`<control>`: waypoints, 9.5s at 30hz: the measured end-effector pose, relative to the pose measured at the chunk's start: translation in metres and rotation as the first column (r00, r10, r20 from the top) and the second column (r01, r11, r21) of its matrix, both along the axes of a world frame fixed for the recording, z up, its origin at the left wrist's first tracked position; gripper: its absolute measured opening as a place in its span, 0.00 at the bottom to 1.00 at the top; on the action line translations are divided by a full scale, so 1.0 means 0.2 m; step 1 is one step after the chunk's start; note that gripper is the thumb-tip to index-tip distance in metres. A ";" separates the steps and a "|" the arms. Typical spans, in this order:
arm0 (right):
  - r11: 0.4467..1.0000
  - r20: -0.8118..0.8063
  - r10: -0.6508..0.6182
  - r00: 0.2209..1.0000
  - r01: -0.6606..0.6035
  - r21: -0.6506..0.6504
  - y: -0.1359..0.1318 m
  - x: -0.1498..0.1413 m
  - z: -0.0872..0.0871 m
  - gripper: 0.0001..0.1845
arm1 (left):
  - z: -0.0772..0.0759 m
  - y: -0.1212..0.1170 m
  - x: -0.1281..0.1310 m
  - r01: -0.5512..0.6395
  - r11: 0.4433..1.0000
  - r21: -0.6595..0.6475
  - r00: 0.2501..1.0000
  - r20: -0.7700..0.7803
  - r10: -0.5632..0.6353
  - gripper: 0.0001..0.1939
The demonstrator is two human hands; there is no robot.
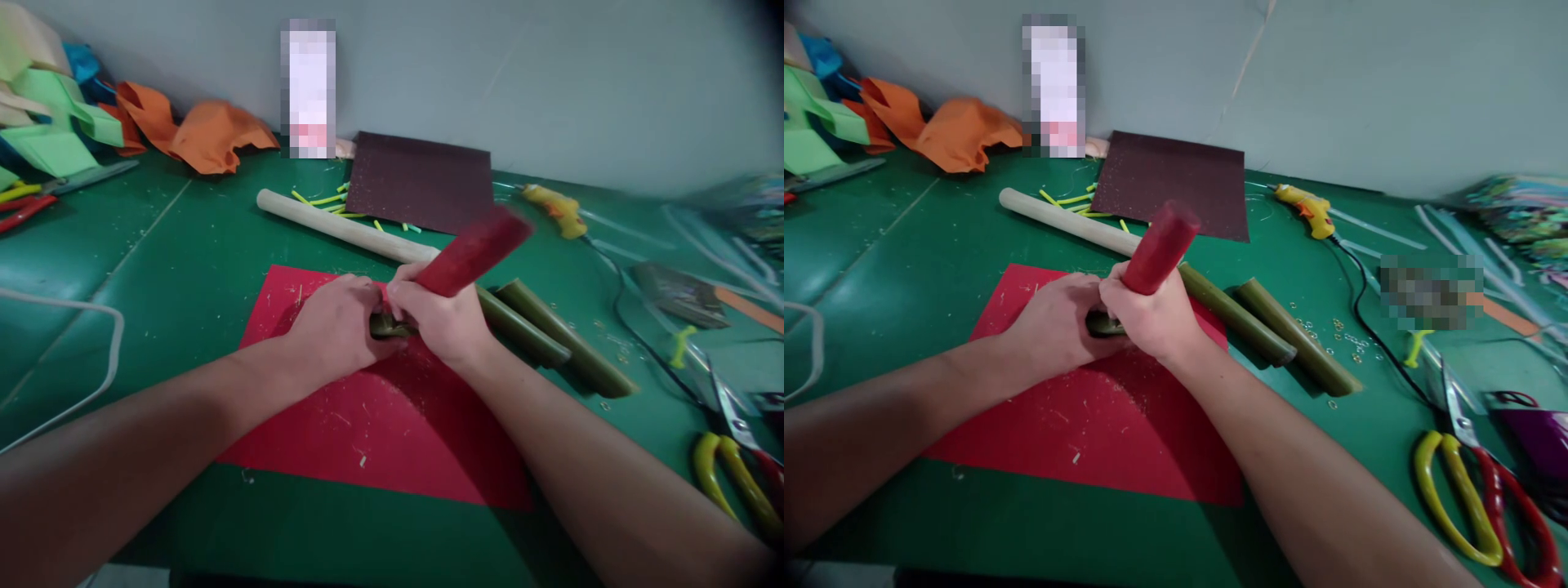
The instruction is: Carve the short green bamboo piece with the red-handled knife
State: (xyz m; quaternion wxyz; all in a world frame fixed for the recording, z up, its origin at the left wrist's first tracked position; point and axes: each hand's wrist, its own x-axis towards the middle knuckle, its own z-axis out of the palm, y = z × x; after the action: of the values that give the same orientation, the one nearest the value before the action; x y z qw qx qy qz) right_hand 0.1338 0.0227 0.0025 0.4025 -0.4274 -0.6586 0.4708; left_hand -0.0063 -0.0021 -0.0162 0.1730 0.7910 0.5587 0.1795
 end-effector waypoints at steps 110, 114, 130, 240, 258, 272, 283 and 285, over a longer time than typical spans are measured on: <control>0.985 0.115 0.054 0.992 -0.072 0.157 -0.03 0.03 -0.02 0.14 | 0.03 -0.02 -0.05 0.084 0.996 0.008 0.996 -0.021 -0.083 0.13; 0.988 0.086 0.026 0.996 -0.039 0.150 -0.03 0.03 -0.03 0.13 | 0.02 -0.02 -0.05 0.069 0.997 0.040 0.997 -0.022 -0.069 0.13; 0.992 0.075 0.066 0.995 -0.073 0.100 -0.03 0.04 -0.02 0.13 | 0.00 -0.02 -0.05 0.057 0.996 0.068 0.998 0.002 -0.057 0.14; 0.976 0.030 -0.071 0.997 0.063 0.211 -0.01 0.03 -0.07 0.12 | 0.01 0.01 -0.02 0.017 0.996 0.090 0.998 -0.067 -0.011 0.18; 0.975 0.033 -0.070 0.997 0.062 0.213 -0.01 0.03 -0.07 0.12 | 0.02 0.01 -0.03 0.042 0.994 0.105 0.994 -0.110 -0.030 0.18; 0.986 0.010 -0.070 0.997 0.068 0.155 -0.01 0.03 -0.06 0.11 | 0.00 0.01 -0.03 0.040 0.991 0.125 0.998 -0.053 -0.034 0.18; 0.977 0.087 0.033 0.996 -0.050 0.207 0.00 0.02 -0.04 0.14 | 0.00 0.01 -0.04 0.065 0.989 0.131 0.995 -0.084 -0.055 0.18; 0.977 0.085 0.072 0.994 -0.087 0.194 0.00 0.02 -0.05 0.14 | 0.00 0.01 -0.03 0.083 0.987 0.135 0.994 -0.081 -0.072 0.18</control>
State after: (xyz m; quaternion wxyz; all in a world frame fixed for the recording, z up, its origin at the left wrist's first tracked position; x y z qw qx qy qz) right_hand 0.1385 0.0224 -0.0066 0.3977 -0.3768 -0.7336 0.4020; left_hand -0.0131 -0.0010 -0.0163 0.1031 0.8285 0.5199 0.1806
